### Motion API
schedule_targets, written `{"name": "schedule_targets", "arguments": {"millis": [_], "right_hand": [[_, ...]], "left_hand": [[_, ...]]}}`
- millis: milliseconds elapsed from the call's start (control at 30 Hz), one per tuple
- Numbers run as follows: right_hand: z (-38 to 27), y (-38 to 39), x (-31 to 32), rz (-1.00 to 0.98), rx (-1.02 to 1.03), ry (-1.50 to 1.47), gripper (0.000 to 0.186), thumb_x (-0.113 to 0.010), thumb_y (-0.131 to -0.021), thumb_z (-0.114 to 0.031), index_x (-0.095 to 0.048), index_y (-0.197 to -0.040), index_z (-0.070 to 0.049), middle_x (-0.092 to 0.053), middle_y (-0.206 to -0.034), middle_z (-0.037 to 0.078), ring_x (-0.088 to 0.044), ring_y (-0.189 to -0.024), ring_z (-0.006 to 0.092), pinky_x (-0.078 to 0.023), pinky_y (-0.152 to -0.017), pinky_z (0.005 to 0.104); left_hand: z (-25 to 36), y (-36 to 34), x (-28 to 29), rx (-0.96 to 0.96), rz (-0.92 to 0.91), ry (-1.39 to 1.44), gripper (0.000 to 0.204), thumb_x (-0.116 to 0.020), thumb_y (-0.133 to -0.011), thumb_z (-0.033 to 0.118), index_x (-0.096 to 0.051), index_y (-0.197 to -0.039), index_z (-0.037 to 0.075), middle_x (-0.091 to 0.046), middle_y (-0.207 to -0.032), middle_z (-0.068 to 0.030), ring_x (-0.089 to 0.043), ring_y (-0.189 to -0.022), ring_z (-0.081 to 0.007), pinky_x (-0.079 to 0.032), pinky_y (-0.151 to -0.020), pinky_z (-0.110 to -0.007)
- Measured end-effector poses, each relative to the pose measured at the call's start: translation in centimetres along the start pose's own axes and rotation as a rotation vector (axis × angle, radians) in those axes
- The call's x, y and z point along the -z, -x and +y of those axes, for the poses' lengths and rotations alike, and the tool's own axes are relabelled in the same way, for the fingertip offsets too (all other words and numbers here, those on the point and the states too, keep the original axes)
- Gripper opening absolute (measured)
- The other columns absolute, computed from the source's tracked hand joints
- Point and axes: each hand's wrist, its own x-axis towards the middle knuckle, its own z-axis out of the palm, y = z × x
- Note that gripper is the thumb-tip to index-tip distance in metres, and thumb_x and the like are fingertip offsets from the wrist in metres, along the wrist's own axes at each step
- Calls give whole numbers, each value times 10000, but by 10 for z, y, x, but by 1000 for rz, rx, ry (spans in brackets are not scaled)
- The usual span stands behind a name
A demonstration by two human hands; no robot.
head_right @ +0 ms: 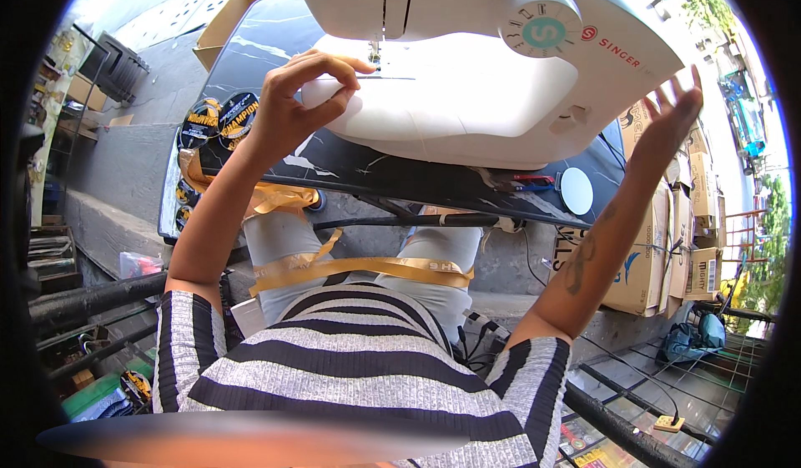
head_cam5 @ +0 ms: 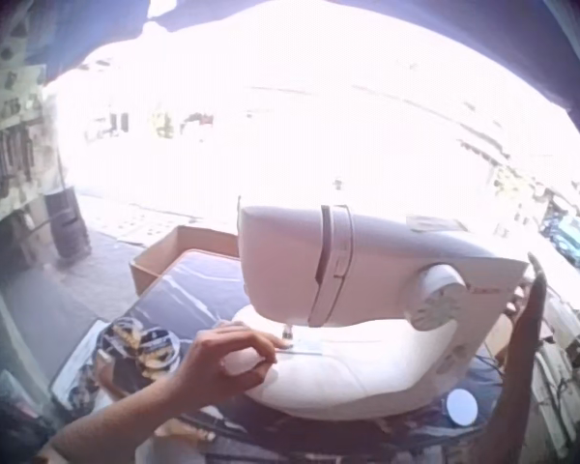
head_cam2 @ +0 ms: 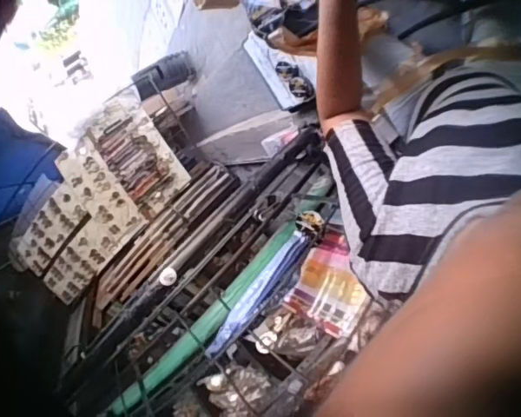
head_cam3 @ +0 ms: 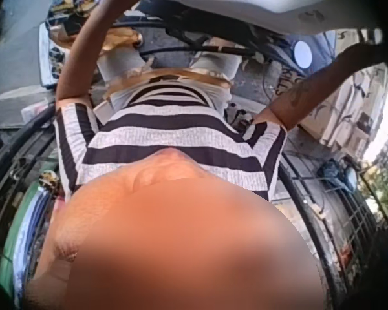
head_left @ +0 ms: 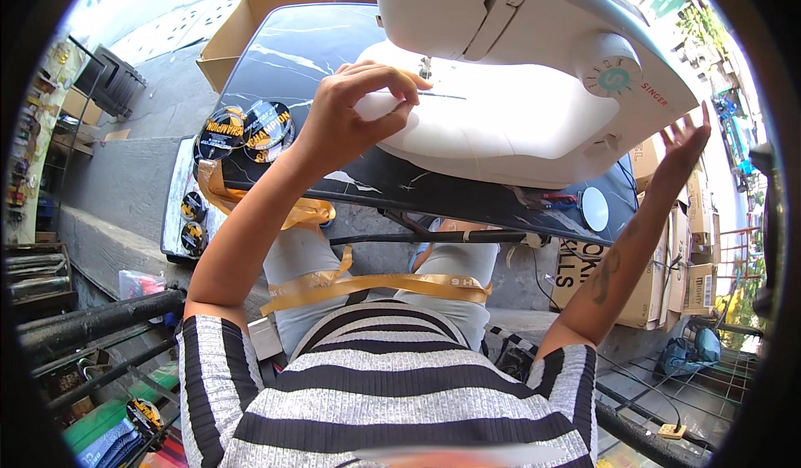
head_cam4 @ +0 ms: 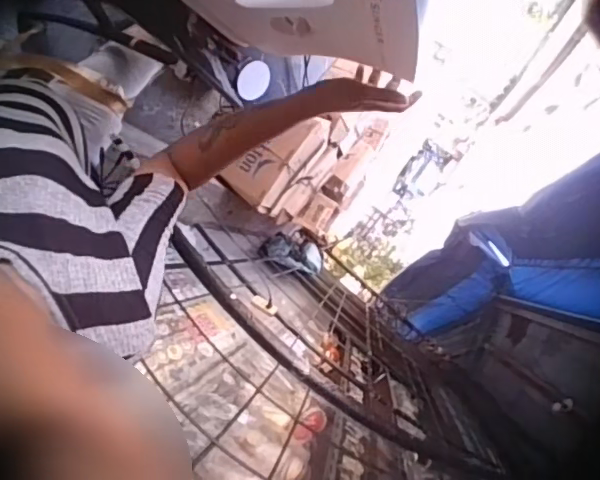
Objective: The person threads a sewing machine, then sews a piece of gold ribbon. They cut the ribbon with scissors and rethread the machine.
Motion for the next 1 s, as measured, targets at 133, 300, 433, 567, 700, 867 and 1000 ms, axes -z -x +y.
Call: {"name": "schedule_targets", "arguments": {"millis": [133,300,433,567,700,867,1000], "right_hand": [[30,-23,2,-139,-83,29,848,-295,-971,-696,-359,-1458,-5,-541,-1347,211,-552,-1242,291,-452,-969,397],[44,-38,5,-256,-202,-227,647,-464,-1025,-468,-343,-1458,-2,-525,-1373,165,-504,-1307,265,-395,-1094,374],[50,-39,13,-314,-229,-520,605,-592,-994,-278,-329,-1471,-13,-508,-1394,166,-472,-1337,236,-375,-1132,364],[51,-33,18,-407,-187,-617,628,-617,-977,-203,-303,-1488,-19,-486,-1420,174,-460,-1347,230,-371,-1138,358],[49,-28,18,-409,-204,-642,633,-607,-982,-200,-286,-1499,-26,-473,-1442,158,-451,-1355,239,-362,-1140,366],[59,-37,18,-414,-161,-545,639,-610,-981,-288,-318,-1488,-29,-501,-1420,149,-458,-1349,232,-343,-1141,387],[68,-50,19,-401,-184,-405,662,-576,-985,-419,-355,-1471,-27,-541,-1375,152,-491,-1312,222,-358,-1114,390]], "left_hand": [[2,0,0,-18,-3,7,123,-665,-774,52,-686,-893,73,-737,-1040,-89,-670,-999,-220,-526,-906,-377],[5,0,-1,-34,-35,-84,130,-664,-779,59,-699,-899,97,-749,-996,-71,-652,-986,-211,-510,-916,-389],[5,0,-1,-3,-44,-95,131,-670,-782,54,-701,-903,94,-745,-999,-76,-659,-998,-217,-519,-909,-392],[5,0,0,27,-53,-55,132,-678,-782,45,-698,-907,84,-736,-1010,-86,-671,-1020,-226,-536,-899,-384],[5,0,-1,49,-58,-50,142,-680,-781,34,-698,-913,83,-734,-1007,-89,-672,-1028,-233,-536,-899,-383],[6,0,-1,27,-56,-70,143,-680,-782,39,-698,-915,86,-737,-995,-89,-657,-1026,-226,-520,-901,-388],[7,0,-1,7,-55,-72,138,-680,-782,47,-698,-912,88,-740,-996,-85,-649,-1016,-218,-514,-899,-385]]}}
